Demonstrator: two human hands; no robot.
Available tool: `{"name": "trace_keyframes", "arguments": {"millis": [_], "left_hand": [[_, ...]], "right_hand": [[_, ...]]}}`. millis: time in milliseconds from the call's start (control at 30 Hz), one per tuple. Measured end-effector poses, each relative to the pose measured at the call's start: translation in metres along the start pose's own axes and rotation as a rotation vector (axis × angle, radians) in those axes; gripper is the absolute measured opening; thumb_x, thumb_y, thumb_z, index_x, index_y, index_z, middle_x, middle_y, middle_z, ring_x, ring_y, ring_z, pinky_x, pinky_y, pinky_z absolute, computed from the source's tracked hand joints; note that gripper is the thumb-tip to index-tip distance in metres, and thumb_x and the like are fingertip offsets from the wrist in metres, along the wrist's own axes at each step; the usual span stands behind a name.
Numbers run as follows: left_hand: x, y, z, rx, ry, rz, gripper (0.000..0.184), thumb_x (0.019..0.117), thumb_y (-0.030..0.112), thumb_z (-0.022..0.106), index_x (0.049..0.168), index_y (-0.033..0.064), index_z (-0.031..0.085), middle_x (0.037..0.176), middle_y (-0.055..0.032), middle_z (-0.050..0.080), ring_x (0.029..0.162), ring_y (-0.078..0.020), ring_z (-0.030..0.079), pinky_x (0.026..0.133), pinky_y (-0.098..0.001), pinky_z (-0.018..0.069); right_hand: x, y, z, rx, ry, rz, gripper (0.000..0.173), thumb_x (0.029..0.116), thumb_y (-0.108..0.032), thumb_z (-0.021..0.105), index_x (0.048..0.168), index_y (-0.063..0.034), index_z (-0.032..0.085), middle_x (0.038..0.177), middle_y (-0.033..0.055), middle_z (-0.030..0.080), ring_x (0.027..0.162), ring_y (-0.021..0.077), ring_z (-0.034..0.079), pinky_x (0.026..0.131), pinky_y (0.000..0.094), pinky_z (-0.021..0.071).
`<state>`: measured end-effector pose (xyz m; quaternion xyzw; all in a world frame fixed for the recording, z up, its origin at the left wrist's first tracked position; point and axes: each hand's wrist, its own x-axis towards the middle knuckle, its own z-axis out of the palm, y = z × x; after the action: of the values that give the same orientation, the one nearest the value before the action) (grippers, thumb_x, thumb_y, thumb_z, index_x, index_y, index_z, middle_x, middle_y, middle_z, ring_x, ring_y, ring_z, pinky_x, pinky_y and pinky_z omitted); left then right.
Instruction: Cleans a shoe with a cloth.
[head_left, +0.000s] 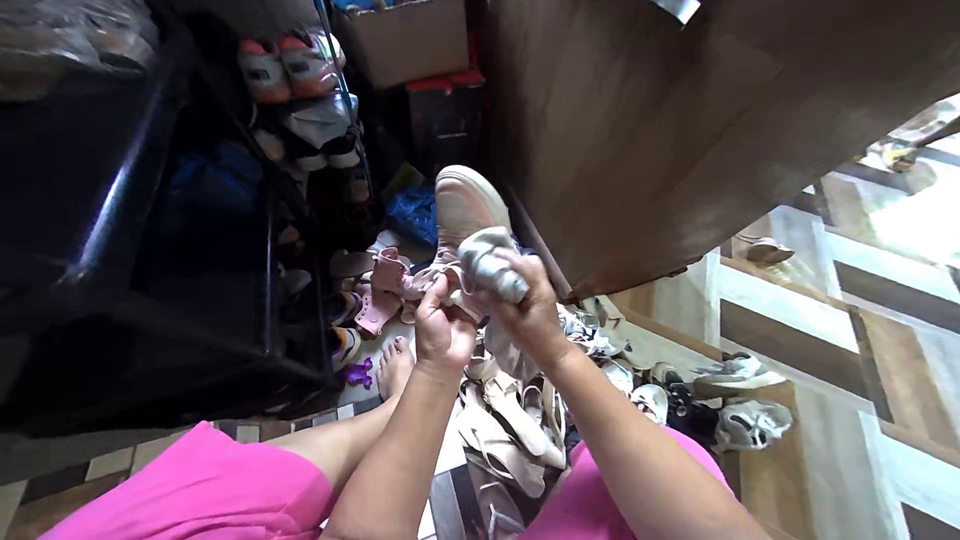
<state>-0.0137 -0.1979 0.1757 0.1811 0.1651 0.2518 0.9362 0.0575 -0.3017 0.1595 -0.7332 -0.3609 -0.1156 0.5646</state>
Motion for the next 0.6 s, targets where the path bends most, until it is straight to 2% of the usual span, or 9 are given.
{"name": "trace_keyframes", "arguments": {"millis": [33, 100, 167, 267, 333, 400, 467, 533, 600], "left_hand": [[-0.001, 0.002, 0.0, 0.001, -0.013, 0.0, 0.036, 0.1091, 0.023, 0.032, 0.101, 0.0103, 0.064, 0.09, -0.0048, 0.071, 0.084, -0.0163, 0.071, 0.079, -0.0355, 0.0607], [0.003, 0.007, -0.004, -0.052, -0.007, 0.019, 0.035, 0.1082, 0.022, 0.032, 0.098, 0.0113, 0.064, 0.087, -0.0039, 0.069, 0.082, -0.0153, 0.07, 0.077, -0.0343, 0.0602], [0.009, 0.013, -0.005, -0.146, 0.027, 0.045, 0.032, 0.1083, 0.022, 0.033, 0.098, 0.0115, 0.062, 0.086, -0.0029, 0.067, 0.082, -0.0138, 0.069, 0.079, -0.0314, 0.0595], [0.012, 0.015, -0.005, -0.205, 0.07, 0.054, 0.031, 0.1081, 0.022, 0.035, 0.098, 0.0102, 0.062, 0.087, -0.0041, 0.067, 0.083, -0.015, 0.069, 0.08, -0.0317, 0.0589], [0.012, 0.011, -0.004, -0.2, 0.065, 0.025, 0.032, 0.1082, 0.024, 0.036, 0.096, 0.0104, 0.062, 0.083, -0.0033, 0.066, 0.078, -0.0133, 0.068, 0.076, -0.0293, 0.0593], [0.009, 0.009, -0.005, -0.167, 0.021, 0.001, 0.038, 0.1091, 0.027, 0.033, 0.097, 0.0107, 0.065, 0.083, -0.003, 0.069, 0.078, -0.013, 0.07, 0.073, -0.0296, 0.0597], [0.009, 0.011, -0.011, -0.117, -0.01, 0.008, 0.042, 0.1089, 0.028, 0.03, 0.096, 0.0115, 0.066, 0.084, -0.0025, 0.07, 0.078, -0.0125, 0.07, 0.069, -0.03, 0.0595], [0.011, 0.013, -0.014, -0.124, 0.013, 0.024, 0.038, 0.1081, 0.025, 0.032, 0.094, 0.0118, 0.065, 0.082, -0.0013, 0.069, 0.078, -0.0119, 0.069, 0.071, -0.0297, 0.0592], [0.013, 0.01, -0.012, -0.147, 0.072, 0.037, 0.034, 0.1075, 0.022, 0.033, 0.089, 0.0127, 0.06, 0.075, 0.0007, 0.064, 0.069, -0.0095, 0.066, 0.067, -0.0257, 0.0585]], "right_hand": [[-0.002, 0.003, 0.004, -0.065, -0.034, -0.081, 0.049, 0.0827, -0.015, 0.078, 0.128, -0.0003, 0.067, 0.109, 0.0215, 0.063, 0.101, 0.0306, 0.063, 0.087, 0.0459, 0.0546], [-0.002, 0.012, 0.001, -0.09, -0.13, -0.122, 0.048, 0.0827, -0.015, 0.08, 0.127, -0.0003, 0.067, 0.106, 0.0207, 0.063, 0.098, 0.0296, 0.063, 0.086, 0.0437, 0.0549], [0.0, 0.021, -0.007, -0.095, -0.161, -0.04, 0.047, 0.0838, -0.01, 0.079, 0.127, 0.0027, 0.066, 0.113, 0.024, 0.066, 0.104, 0.0331, 0.066, 0.092, 0.0483, 0.055], [0.001, 0.024, -0.012, -0.073, -0.032, 0.087, 0.047, 0.092, -0.014, 0.072, 0.134, 0.0029, 0.06, 0.128, 0.0246, 0.063, 0.116, 0.033, 0.063, 0.099, 0.0508, 0.0508], [-0.001, 0.014, -0.007, -0.101, 0.011, -0.064, 0.047, 0.0868, -0.013, 0.075, 0.129, 0.0032, 0.064, 0.118, 0.0237, 0.064, 0.109, 0.0311, 0.064, 0.094, 0.0461, 0.0542], [-0.006, 0.004, 0.002, -0.176, -0.081, -0.245, 0.045, 0.0786, -0.015, 0.082, 0.12, -0.0008, 0.072, 0.108, 0.0243, 0.066, 0.101, 0.0366, 0.066, 0.086, 0.0503, 0.0576], [-0.01, 0.003, 0.008, -0.198, -0.178, -0.334, 0.043, 0.0779, -0.016, 0.083, 0.118, -0.0046, 0.075, 0.102, 0.022, 0.067, 0.093, 0.0351, 0.068, 0.08, 0.0484, 0.059], [-0.007, 0.011, 0.007, -0.215, -0.185, -0.319, 0.04, 0.0786, -0.015, 0.081, 0.117, -0.0052, 0.076, 0.102, 0.0218, 0.068, 0.091, 0.0345, 0.069, 0.077, 0.0479, 0.06], [-0.004, 0.016, 0.003, -0.208, -0.088, -0.178, 0.042, 0.0802, -0.013, 0.082, 0.12, -0.002, 0.073, 0.106, 0.0234, 0.068, 0.096, 0.0364, 0.069, 0.081, 0.0505, 0.0588]]}}
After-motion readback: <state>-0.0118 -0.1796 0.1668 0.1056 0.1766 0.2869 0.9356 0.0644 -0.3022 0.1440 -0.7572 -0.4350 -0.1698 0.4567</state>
